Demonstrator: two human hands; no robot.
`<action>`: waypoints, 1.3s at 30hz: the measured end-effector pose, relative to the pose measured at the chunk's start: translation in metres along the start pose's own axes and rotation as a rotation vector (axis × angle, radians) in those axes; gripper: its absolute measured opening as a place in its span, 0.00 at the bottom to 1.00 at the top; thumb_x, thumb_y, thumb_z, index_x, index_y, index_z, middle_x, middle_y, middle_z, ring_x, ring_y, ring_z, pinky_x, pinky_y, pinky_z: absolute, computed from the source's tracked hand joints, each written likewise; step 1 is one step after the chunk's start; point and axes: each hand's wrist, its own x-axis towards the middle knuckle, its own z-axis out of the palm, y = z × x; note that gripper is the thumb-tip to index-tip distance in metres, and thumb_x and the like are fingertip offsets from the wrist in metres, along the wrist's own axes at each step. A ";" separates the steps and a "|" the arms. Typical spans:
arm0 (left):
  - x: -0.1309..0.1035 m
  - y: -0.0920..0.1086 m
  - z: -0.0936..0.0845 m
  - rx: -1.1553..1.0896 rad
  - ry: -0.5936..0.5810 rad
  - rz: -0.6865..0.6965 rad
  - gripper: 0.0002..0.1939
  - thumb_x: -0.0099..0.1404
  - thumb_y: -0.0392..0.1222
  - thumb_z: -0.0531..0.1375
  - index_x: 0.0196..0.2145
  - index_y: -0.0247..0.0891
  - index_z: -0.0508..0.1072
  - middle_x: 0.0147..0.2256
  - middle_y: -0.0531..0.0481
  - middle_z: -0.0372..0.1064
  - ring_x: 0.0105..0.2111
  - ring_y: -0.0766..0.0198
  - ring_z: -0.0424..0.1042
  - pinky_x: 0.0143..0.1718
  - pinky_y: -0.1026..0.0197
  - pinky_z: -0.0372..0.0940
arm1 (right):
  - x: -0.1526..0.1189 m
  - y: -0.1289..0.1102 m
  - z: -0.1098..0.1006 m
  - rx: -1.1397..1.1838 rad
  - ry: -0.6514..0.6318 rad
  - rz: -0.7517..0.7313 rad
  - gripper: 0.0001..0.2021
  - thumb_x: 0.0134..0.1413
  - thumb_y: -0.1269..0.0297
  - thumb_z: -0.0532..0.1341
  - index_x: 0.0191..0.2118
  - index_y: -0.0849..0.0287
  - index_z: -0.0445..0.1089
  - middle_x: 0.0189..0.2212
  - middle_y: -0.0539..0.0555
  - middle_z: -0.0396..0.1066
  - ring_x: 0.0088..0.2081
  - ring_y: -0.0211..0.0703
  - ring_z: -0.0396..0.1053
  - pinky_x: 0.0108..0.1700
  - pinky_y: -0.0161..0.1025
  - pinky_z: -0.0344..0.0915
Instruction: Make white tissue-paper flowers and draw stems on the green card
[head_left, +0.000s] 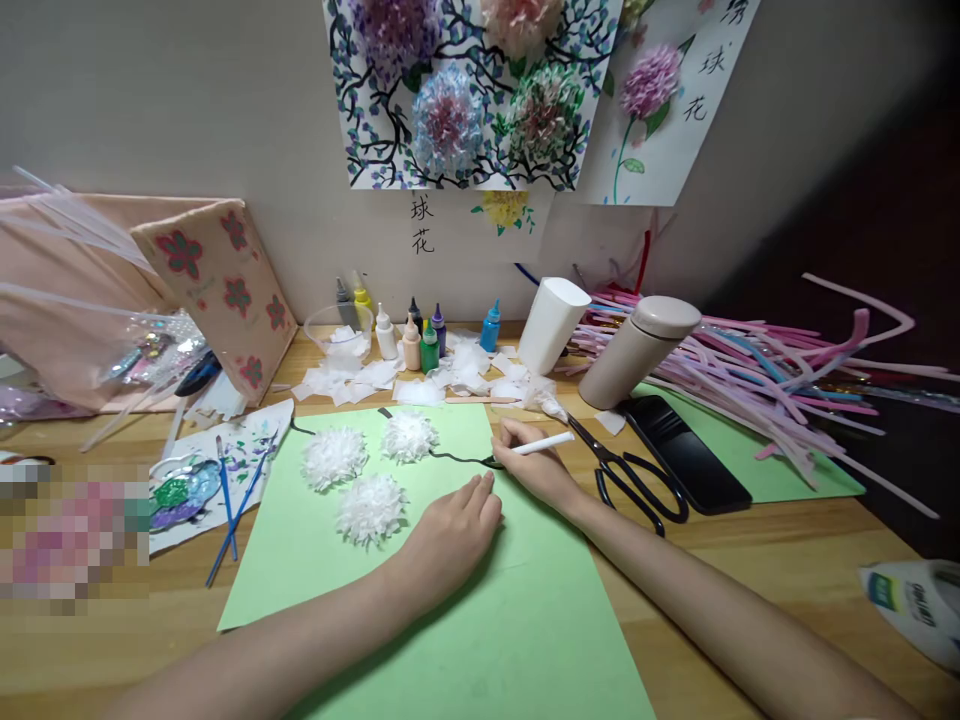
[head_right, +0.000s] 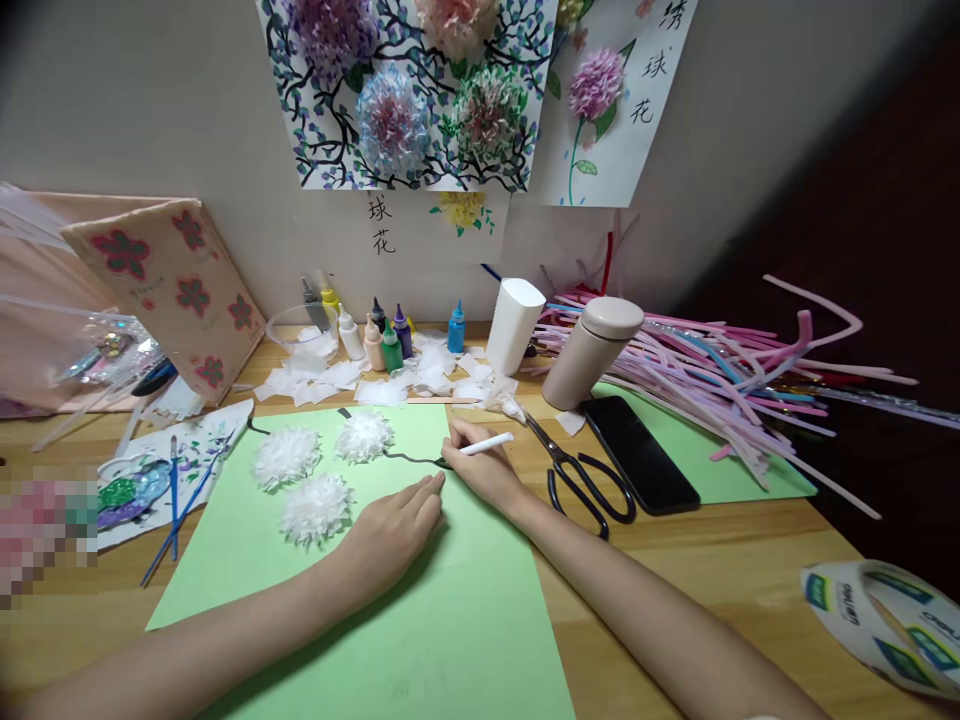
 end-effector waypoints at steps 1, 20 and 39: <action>0.000 0.000 0.000 0.002 -0.003 0.003 0.06 0.64 0.33 0.48 0.34 0.31 0.64 0.46 0.37 0.69 0.43 0.57 0.71 0.34 0.59 0.70 | 0.000 0.000 0.000 0.005 -0.003 -0.002 0.09 0.46 0.71 0.53 0.21 0.58 0.51 0.18 0.44 0.51 0.23 0.34 0.50 0.24 0.32 0.47; 0.002 -0.001 -0.004 0.029 -0.014 0.023 0.08 0.65 0.32 0.47 0.32 0.32 0.64 0.45 0.37 0.69 0.43 0.59 0.71 0.35 0.61 0.70 | 0.005 0.001 -0.012 -0.075 0.021 0.097 0.09 0.38 0.71 0.53 0.17 0.57 0.49 0.14 0.43 0.50 0.20 0.34 0.52 0.22 0.31 0.47; 0.002 -0.002 -0.004 0.027 -0.036 0.013 0.09 0.66 0.34 0.46 0.32 0.33 0.65 0.46 0.40 0.69 0.43 0.60 0.71 0.36 0.61 0.70 | 0.010 0.003 -0.018 -0.067 0.045 0.073 0.10 0.37 0.71 0.51 0.16 0.57 0.47 0.14 0.43 0.47 0.20 0.34 0.48 0.23 0.33 0.45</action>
